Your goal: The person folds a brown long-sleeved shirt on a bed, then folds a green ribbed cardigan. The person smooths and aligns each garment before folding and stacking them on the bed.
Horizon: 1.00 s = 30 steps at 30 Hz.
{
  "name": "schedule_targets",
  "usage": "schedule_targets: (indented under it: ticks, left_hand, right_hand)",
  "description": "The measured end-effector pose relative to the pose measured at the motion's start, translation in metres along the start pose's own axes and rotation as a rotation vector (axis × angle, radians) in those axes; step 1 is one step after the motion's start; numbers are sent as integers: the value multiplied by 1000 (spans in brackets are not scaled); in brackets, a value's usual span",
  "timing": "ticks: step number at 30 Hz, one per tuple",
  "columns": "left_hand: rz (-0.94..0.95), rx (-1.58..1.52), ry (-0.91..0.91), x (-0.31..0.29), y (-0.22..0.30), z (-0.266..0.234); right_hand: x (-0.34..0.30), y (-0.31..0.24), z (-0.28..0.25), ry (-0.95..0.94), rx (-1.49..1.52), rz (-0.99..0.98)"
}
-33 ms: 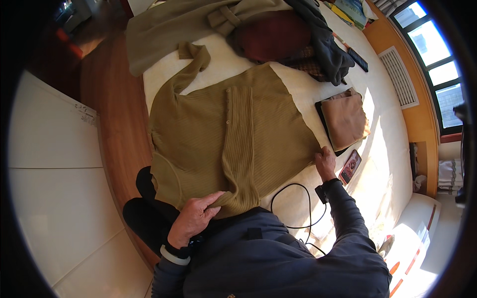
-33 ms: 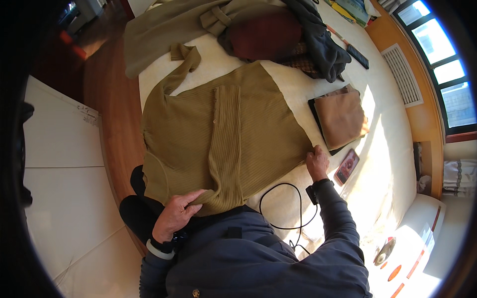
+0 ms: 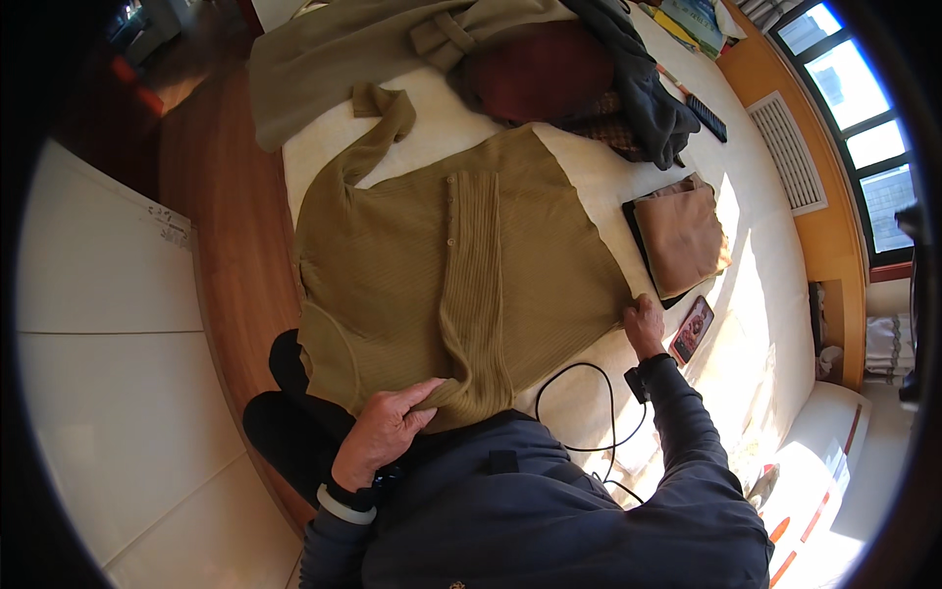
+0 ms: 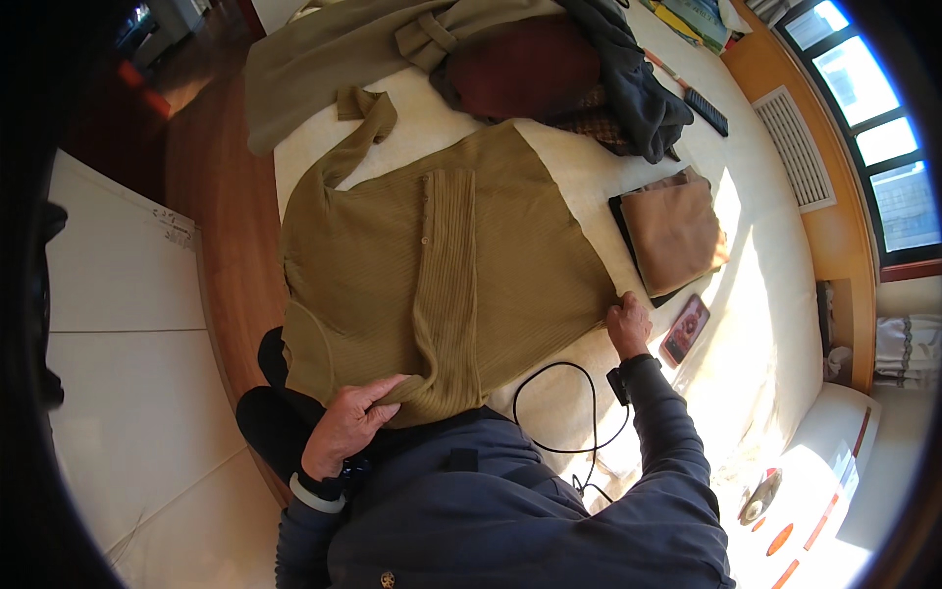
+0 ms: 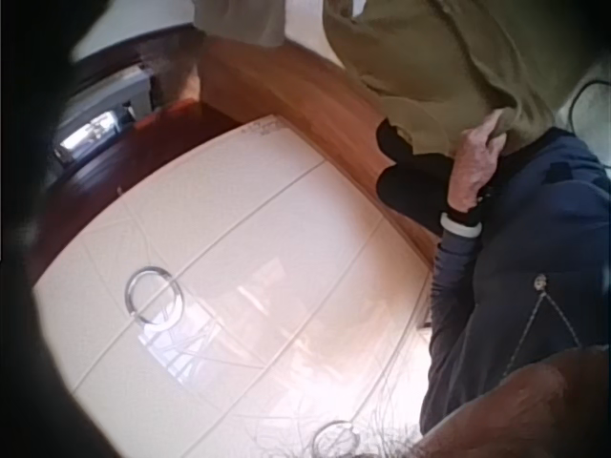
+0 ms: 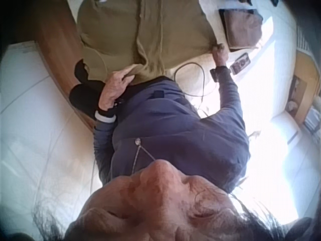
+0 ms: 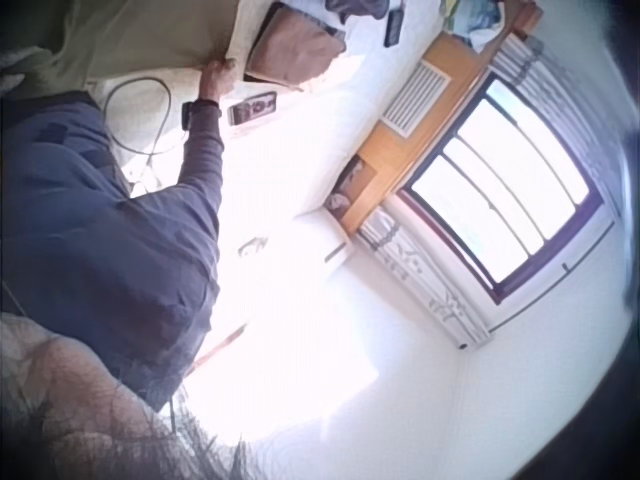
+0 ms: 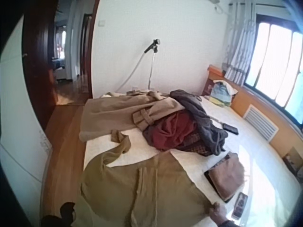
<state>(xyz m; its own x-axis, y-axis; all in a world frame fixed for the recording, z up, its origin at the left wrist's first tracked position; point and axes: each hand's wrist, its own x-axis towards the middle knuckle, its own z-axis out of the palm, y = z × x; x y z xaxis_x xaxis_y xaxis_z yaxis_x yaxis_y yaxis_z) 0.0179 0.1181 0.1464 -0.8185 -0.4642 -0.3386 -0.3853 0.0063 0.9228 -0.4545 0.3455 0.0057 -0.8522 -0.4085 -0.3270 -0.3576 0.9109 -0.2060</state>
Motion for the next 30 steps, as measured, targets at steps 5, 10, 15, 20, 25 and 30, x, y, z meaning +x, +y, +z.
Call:
schedule_targets:
  ticks: [5, 10, 15, 20, 25, 30]
  left_hand:
    - [30, 17, -2, 1, 2, -1]
    - [33, 36, -20, 4, 2, -1]
    - [-100, 23, -70, 4, -1, -3]
    - [-20, -59, -12, 5, -7, 1]
    - [-63, -101, -16, 7, -10, 0]
    - [-90, -121, -50, 8, -9, -2]
  right_hand:
    - [-9, -22, 5, 243, -59, -130]
    - [8, -109, 17, 285, 39, -635]
    - [91, -202, -8, 259, 161, -435]
    - [131, -243, -18, 223, 139, -315]
    - [139, -246, -17, 326, -79, -487]
    - [161, -230, -9, 552, -36, -501]
